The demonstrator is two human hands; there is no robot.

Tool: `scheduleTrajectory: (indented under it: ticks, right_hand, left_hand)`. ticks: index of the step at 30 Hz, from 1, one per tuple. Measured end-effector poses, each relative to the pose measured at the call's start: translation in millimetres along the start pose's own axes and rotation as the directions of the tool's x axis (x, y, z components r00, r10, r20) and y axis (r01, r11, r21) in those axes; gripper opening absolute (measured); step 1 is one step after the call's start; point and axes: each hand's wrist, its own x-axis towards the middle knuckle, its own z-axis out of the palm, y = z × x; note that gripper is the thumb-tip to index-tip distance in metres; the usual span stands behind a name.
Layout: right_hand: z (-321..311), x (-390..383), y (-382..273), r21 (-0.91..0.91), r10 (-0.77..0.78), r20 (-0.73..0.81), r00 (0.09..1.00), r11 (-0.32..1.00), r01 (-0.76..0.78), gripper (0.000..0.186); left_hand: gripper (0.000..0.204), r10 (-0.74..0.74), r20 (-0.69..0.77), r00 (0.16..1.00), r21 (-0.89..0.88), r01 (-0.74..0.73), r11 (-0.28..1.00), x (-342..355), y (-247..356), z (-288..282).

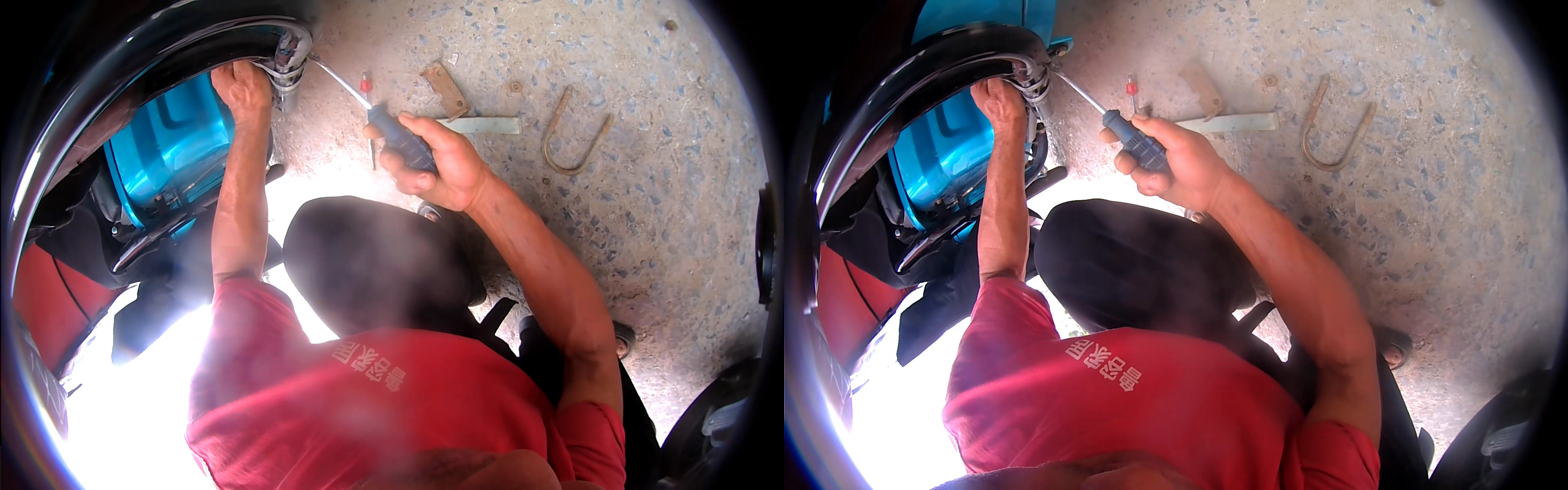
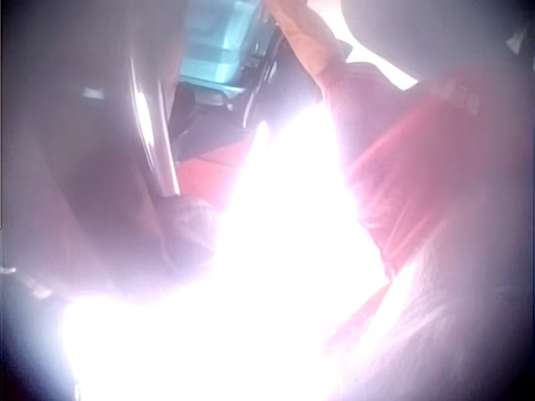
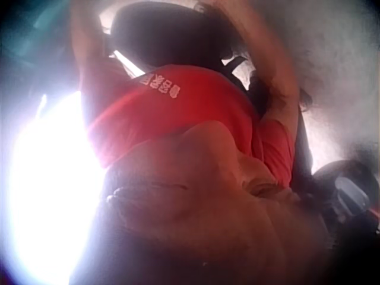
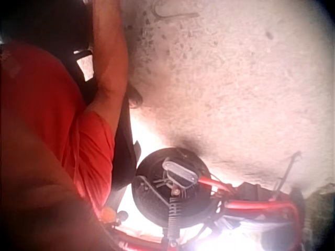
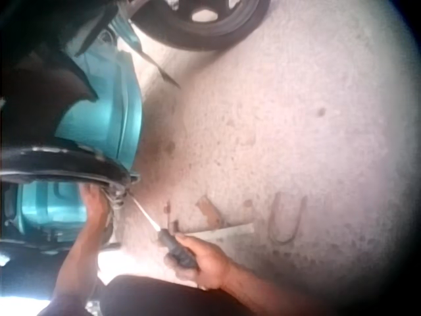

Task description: The person works on a small vehicle, using a screwdriver to tighten a bracket on a metal frame member after handling a brown protective cover.

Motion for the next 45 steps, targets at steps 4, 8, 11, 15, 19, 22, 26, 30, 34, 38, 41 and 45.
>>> scheduleTrajectory:
  ticks: [4,8,11,15,19,22,26,30,34,38,41,45]
  right_hand:
    - [-8.0,6.2,-2.2,0.044,0.020,0.045,0.999,0.999,-0.022,0.047]
    - [-11.5,10.1,-3.5,0.142,0.068,0.117,0.991,0.986,-0.084,0.046]
    - [-9.2,13.1,-4.2,0.034,0.053,0.102,0.993,0.998,-0.056,0.042]
    - [6.9,9.3,-9.0,-0.347,-0.037,-0.104,0.994,0.938,-0.002,0.035]
    - [20.6,9.2,-6.1,-0.812,-0.340,-0.260,0.904,0.583,-0.015,0.032]
    - [23.2,10.9,4.0,-0.992,-0.679,-0.051,0.733,0.116,0.039,0.033]
    - [20.3,10.5,4.4,-0.925,-0.577,-0.180,0.797,0.376,0.063,0.033]
    - [16.7,9.5,-12.6,-0.315,-0.135,-0.352,0.926,0.949,0.019,0.034]
    - [22.6,9.9,-23.7,-0.157,0.066,-0.285,0.956,0.981,-0.115,0.035]
    - [12.8,13.9,-26.4,-0.440,-0.037,-0.251,0.967,0.894,-0.080,0.038]
    - [50.8,35.5,-23.2,-0.926,-0.533,-0.215,0.818,0.378,0.003,0.040]
    - [88.9,45.2,-44.6,-0.948,-0.614,-0.273,0.740,0.301,-0.100,0.043]
  left_hand:
    - [0.033,-0.002,-0.031,1.000,-0.011,0.002,1.000,-2.1,-1.3,2.8]
    - [0.035,0.024,-0.030,0.999,0.036,-0.023,0.999,-2.8,3.2,4.2]
    - [0.037,0.017,-0.021,1.000,-0.011,-0.018,1.000,-3.9,4.0,4.4]
    - [0.037,0.054,-0.007,0.998,-0.008,-0.055,0.998,-5.6,6.3,3.6]
    - [0.035,-0.021,-0.001,1.000,0.050,0.021,0.999,-6.5,6.2,2.1]
    - [0.034,-0.015,-0.007,1.000,0.074,0.015,0.997,-6.1,5.4,2.6]
    - [0.034,-0.019,0.002,1.000,0.083,0.018,0.996,-8.2,3.8,0.8]
    - [0.034,-0.025,0.009,1.000,0.149,0.024,0.989,-7.8,7.7,0.7]
    - [0.046,0.037,-0.003,0.999,0.265,-0.035,0.964,-7.3,4.1,-2.3]
    - [0.039,-0.012,0.043,0.999,0.232,0.001,0.973,-5.6,3.1,-4.0]
    - [0.039,-0.003,0.076,0.997,0.199,-0.012,0.980,-7.9,-1.5,-5.0]
    - [0.045,-0.024,0.032,0.999,0.042,0.023,0.999,-11.9,6.1,0.8]
